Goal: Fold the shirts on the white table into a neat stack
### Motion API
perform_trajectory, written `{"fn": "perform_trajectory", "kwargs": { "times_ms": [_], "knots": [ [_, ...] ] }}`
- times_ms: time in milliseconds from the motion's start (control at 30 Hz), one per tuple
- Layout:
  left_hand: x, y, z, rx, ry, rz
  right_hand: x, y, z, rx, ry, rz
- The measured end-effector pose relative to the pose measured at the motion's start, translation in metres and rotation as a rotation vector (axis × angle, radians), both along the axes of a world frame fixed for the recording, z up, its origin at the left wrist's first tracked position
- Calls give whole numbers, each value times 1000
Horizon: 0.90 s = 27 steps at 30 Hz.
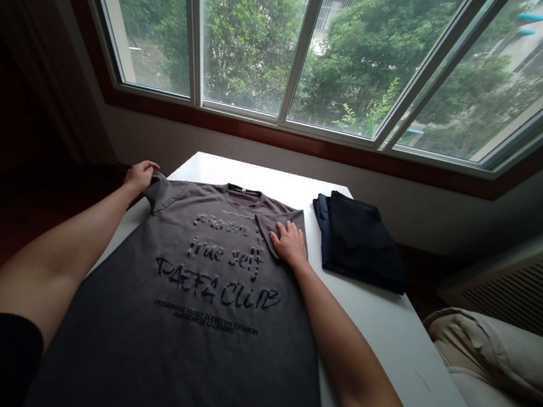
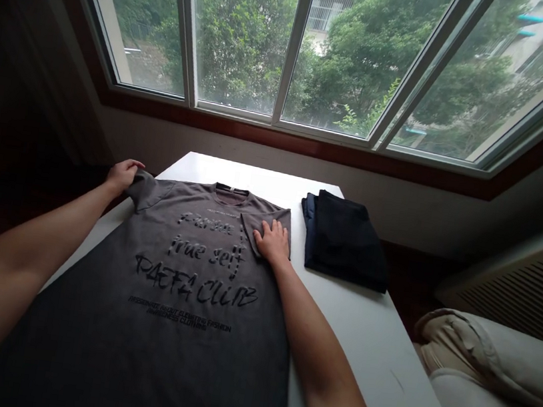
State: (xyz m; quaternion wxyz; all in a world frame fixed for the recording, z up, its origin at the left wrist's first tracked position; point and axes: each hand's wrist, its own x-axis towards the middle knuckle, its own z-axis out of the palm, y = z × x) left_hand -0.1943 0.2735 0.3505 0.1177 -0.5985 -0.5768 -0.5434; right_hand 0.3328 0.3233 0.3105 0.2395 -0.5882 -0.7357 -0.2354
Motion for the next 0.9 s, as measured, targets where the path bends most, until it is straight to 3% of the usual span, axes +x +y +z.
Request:
{"fn": "perform_trajectory", "kwargs": {
  "times_ms": [133,300,400,467,667,800,900],
  "knots": [
    [32,-5,3,-144,133,-21,1,-1,0,10,-5,0],
    [55,-18,-17,-367,395,-401,1,-1,0,9,-4,9],
    [58,-8,-29,-344,358,-470,1,-1,1,16,-4,12],
    [62,9,-34,-309,278,-393,1,-2,1,18,-5,13],
    [88,58,-45,-421,253,53,3,2,1,15,-6,14],
    [101,68,-48,-446,186,143,1,1,1,5,8,8],
    [102,70,-47,-380,189,169,-1,-2,1,-10,19,-2]
  ]
}}
